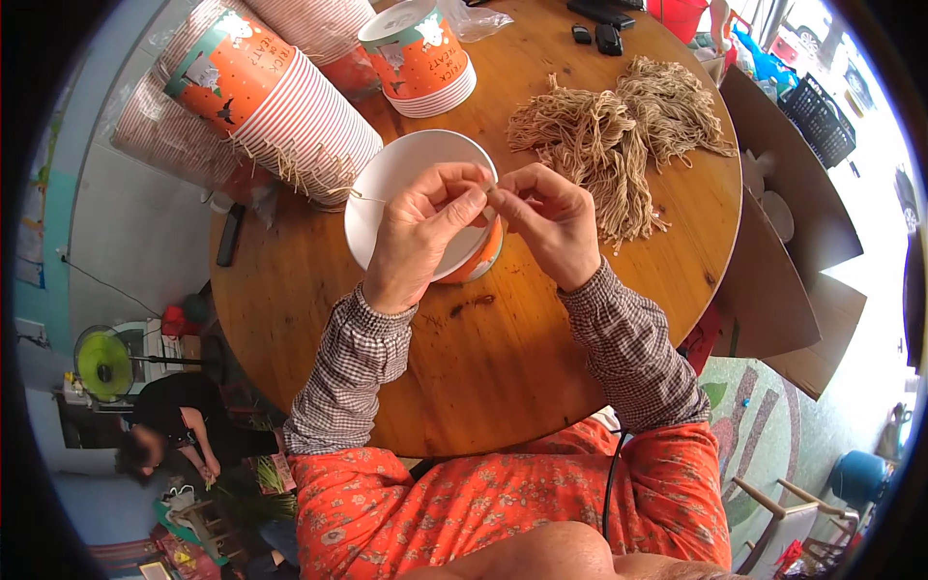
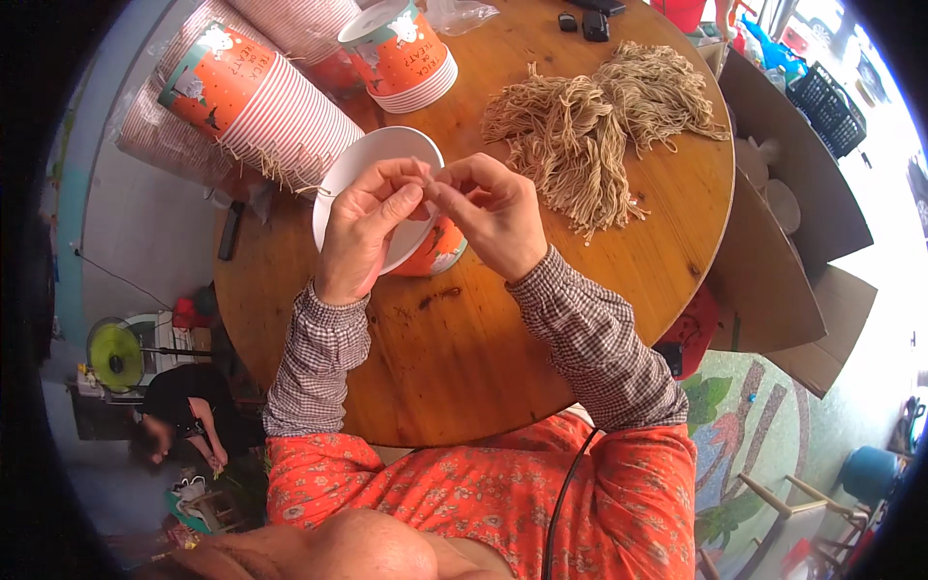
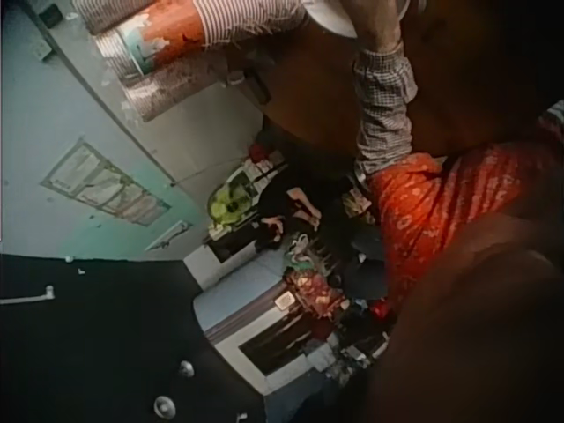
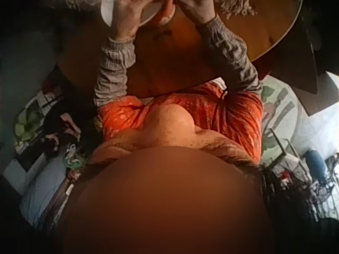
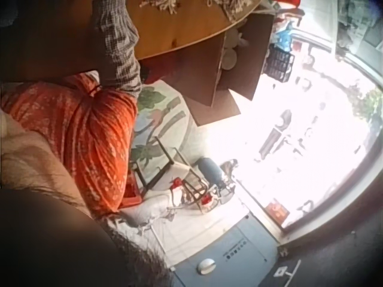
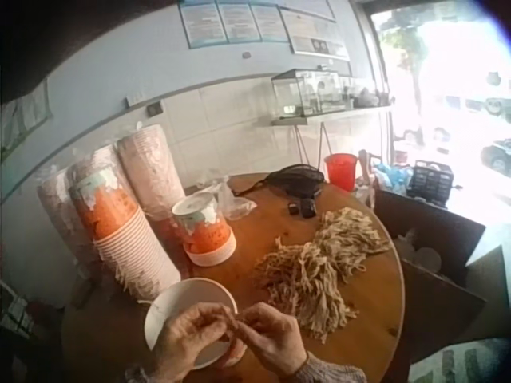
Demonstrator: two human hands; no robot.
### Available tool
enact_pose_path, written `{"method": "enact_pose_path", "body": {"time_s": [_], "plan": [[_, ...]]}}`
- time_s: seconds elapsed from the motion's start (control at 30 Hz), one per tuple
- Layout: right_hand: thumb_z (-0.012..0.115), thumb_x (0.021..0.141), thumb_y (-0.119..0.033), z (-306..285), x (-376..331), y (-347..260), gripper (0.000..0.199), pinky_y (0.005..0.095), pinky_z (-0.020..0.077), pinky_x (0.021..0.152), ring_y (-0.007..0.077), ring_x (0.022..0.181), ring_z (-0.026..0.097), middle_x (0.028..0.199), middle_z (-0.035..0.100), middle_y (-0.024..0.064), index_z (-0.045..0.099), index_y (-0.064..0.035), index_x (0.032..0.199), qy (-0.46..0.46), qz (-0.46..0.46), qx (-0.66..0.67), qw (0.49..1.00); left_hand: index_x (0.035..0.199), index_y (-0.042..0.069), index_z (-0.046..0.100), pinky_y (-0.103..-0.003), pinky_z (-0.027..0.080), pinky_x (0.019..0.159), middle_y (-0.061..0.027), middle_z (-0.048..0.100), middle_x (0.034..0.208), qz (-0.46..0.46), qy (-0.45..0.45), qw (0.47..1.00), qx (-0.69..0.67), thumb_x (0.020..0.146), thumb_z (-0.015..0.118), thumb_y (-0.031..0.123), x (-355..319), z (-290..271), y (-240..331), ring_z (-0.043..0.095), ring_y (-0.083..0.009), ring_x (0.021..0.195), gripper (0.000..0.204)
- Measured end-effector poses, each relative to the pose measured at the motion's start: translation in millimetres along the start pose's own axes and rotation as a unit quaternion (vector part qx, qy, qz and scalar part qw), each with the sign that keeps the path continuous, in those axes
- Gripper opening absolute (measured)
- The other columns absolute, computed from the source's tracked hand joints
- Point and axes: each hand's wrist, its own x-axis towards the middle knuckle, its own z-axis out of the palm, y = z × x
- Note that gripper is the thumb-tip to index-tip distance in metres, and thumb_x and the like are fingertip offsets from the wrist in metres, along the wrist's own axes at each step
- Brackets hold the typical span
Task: Thread twine through holes in paper buckets to create handles.
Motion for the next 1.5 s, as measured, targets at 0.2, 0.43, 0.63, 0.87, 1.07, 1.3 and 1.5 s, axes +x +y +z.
{"method": "enact_pose_path", "body": {"time_s": [0.2,0.43,0.63,0.87,1.07,1.3,1.5], "plan": [[0.067,0.091,-0.011,-2.6,3.8,-6.5,0.012,0.0185,0.0481,0.058,0.0032,0.067,0.058,0.078,0.065,-0.0005,0.064,0.0004,0.093,0.046,0.037,0.114,0.992,0.105,-0.002,0.063,-0.024,0.053,0.08,-0.005,0.066,0.097,0.005,-0.004,0.998,0.055,0.091,0.064,0.004,-1.2,-4.5,0.2,0.063,-0.0096,0.088,0.015],[0.065,0.092,-0.012,-6.0,5.1,-4.1,0.012,0.0196,0.0503,0.058,0.0051,0.07,0.06,0.081,0.066,0.0012,0.063,-0.0007,0.094,0.026,0.035,0.145,0.988,0.096,-0.002,0.065,-0.023,0.051,0.074,-0.0043,0.068,0.093,0.037,-0.028,0.979,0.201,0.092,0.064,0.008,2.4,-11.2,-4.8,0.062,-0.0081,0.08,0.011],[0.063,0.094,-0.014,-8.9,4.5,-4.4,0.012,0.022,0.0523,0.059,0.0074,0.073,0.062,0.086,0.067,0.0037,0.061,-0.0017,0.096,0.03,0.054,0.244,0.968,0.096,-0.001,0.064,-0.022,0.05,0.071,-0.0025,0.067,0.089,0.039,-0.03,0.983,0.175,0.093,0.063,0.013,-1.0,-6.5,-0.9,0.061,-0.0069,0.079,0.014],[0.062,0.093,-0.005,-2.0,0.1,-17.7,0.012,0.0232,0.0541,0.063,0.0078,0.077,0.063,0.088,0.067,0.0043,0.059,0.0012,0.103,0.05,-0.005,0.147,0.988,0.096,0.0,0.058,-0.018,0.046,0.061,-0.0017,0.066,0.086,0.017,-0.052,0.993,0.102,0.096,0.058,0.012,-1.4,-2.1,4.9,0.056,-0.003,0.069,0.012],[0.062,0.092,-0.002,-2.8,0.5,-17.8,0.015,0.0216,0.0532,0.068,0.0087,0.079,0.065,0.092,0.067,0.0049,0.06,0.0029,0.106,0.051,0.006,0.091,0.995,0.098,0.002,0.057,-0.017,0.039,0.053,0.0009,0.058,0.078,-0.021,-0.034,0.997,0.06,0.097,0.056,0.014,-1.2,-3.6,5.7,0.048,-0.003,0.057,0.012],[0.063,0.091,-0.001,-3.9,1.1,-18.4,0.01,0.0221,0.0522,0.068,0.0073,0.078,0.064,0.09,0.068,0.0031,0.063,0.0001,0.101,0.065,-0.044,0.032,0.996,0.096,0.002,0.056,-0.017,0.038,0.05,0.0011,0.057,0.078,-0.001,-0.014,0.99,0.14,0.096,0.058,0.013,-1.6,-4.3,3.7,0.048,-0.0025,0.056,0.011],[0.068,0.088,-0.005,-5.3,-0.1,-15.8,0.01,0.023,0.0514,0.067,0.0076,0.076,0.062,0.087,0.067,0.0029,0.062,-0.0003,0.095,0.079,-0.067,-0.027,0.994,0.097,0.003,0.056,-0.018,0.035,0.045,0.0017,0.056,0.072,0.123,0.088,0.933,0.328,0.091,0.065,0.008,-1.6,1.0,-5.9,0.048,-0.0012,0.053,0.012]]}}
